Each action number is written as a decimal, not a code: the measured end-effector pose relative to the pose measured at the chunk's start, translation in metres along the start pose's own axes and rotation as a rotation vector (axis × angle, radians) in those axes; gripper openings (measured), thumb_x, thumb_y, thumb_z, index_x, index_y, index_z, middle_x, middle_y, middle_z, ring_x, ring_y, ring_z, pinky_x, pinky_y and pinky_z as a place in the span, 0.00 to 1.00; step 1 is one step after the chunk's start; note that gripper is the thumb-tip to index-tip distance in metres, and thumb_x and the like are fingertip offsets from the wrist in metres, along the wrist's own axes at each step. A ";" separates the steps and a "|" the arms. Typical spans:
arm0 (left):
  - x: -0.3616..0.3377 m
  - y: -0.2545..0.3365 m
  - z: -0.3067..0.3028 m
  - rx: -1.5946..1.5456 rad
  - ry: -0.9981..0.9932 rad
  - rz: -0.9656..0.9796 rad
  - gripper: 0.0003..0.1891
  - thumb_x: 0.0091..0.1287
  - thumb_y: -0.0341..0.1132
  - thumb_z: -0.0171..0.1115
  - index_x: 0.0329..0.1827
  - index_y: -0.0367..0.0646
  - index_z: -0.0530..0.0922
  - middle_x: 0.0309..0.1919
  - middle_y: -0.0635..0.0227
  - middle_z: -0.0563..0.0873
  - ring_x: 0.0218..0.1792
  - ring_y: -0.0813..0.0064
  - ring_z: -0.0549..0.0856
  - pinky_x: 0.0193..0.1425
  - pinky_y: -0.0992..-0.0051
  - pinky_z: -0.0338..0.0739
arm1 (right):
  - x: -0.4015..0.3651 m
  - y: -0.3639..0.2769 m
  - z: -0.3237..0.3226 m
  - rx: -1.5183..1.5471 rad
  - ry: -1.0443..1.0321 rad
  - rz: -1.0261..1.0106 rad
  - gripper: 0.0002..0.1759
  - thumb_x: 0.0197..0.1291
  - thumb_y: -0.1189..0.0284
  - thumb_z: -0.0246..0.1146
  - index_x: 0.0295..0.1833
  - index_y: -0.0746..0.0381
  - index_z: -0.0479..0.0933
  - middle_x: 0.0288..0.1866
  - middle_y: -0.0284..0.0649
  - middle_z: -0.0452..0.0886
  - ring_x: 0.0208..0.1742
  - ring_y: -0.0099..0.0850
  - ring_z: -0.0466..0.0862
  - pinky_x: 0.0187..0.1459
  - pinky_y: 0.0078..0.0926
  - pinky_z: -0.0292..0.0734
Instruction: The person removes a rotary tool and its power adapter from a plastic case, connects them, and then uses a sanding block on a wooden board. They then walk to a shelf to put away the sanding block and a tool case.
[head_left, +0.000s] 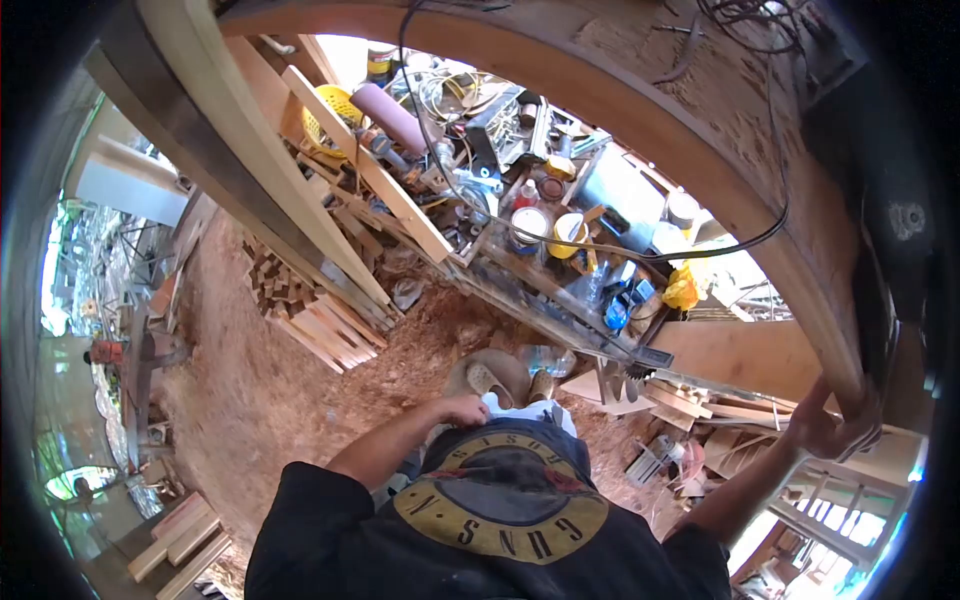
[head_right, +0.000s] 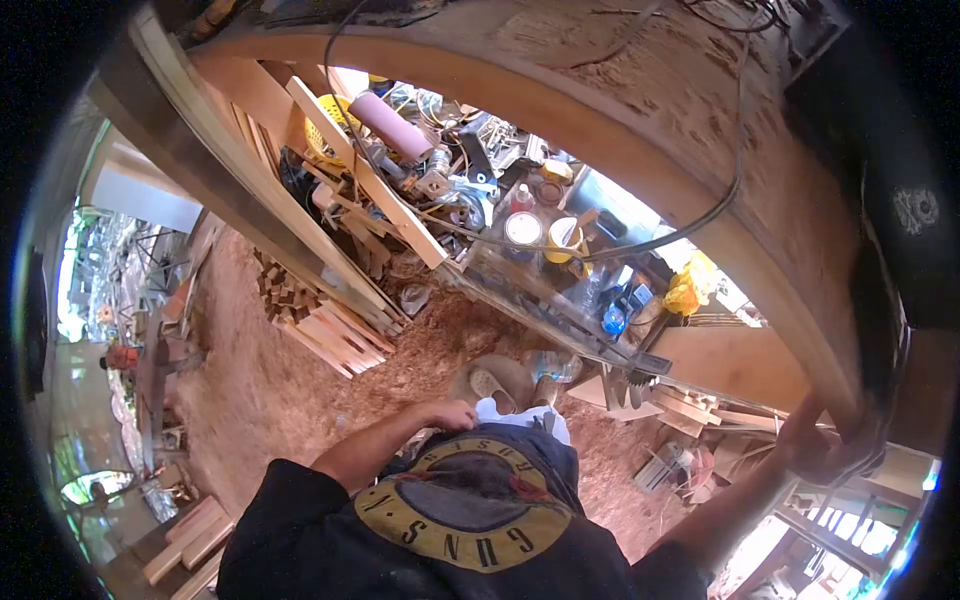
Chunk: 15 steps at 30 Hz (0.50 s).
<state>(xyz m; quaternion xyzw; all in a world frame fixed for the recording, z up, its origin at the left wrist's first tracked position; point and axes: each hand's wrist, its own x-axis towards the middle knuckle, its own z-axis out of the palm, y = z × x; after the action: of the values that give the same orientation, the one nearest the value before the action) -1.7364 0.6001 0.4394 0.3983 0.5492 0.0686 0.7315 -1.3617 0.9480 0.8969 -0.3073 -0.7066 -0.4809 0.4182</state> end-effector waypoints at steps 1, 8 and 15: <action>0.001 -0.002 0.000 0.032 -0.002 0.008 0.13 0.58 0.34 0.63 0.44 0.43 0.88 0.28 0.67 0.85 0.28 0.73 0.82 0.31 0.68 0.78 | 0.004 -0.004 0.001 -0.004 0.020 -0.005 0.33 0.56 0.48 0.80 0.53 0.64 0.84 0.47 0.39 0.89 0.44 0.38 0.89 0.49 0.39 0.80; -0.020 0.023 -0.007 0.094 -0.010 -0.014 0.15 0.55 0.33 0.62 0.45 0.41 0.86 0.33 0.61 0.87 0.34 0.67 0.84 0.37 0.63 0.78 | 0.005 -0.003 0.000 -0.001 0.009 -0.037 0.35 0.54 0.46 0.80 0.54 0.64 0.83 0.48 0.39 0.90 0.45 0.36 0.89 0.51 0.36 0.82; -0.021 0.018 -0.009 0.157 -0.017 -0.014 0.19 0.55 0.35 0.62 0.50 0.41 0.87 0.41 0.53 0.90 0.42 0.59 0.87 0.47 0.60 0.80 | -0.009 0.021 0.001 0.003 -0.011 -0.123 0.30 0.56 0.50 0.81 0.53 0.63 0.85 0.48 0.37 0.90 0.44 0.37 0.89 0.49 0.36 0.82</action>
<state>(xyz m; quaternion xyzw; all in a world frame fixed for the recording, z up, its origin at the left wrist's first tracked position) -1.7463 0.6056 0.4664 0.4512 0.5493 0.0170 0.7031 -1.3398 0.9557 0.8973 -0.2655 -0.7270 -0.5031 0.3846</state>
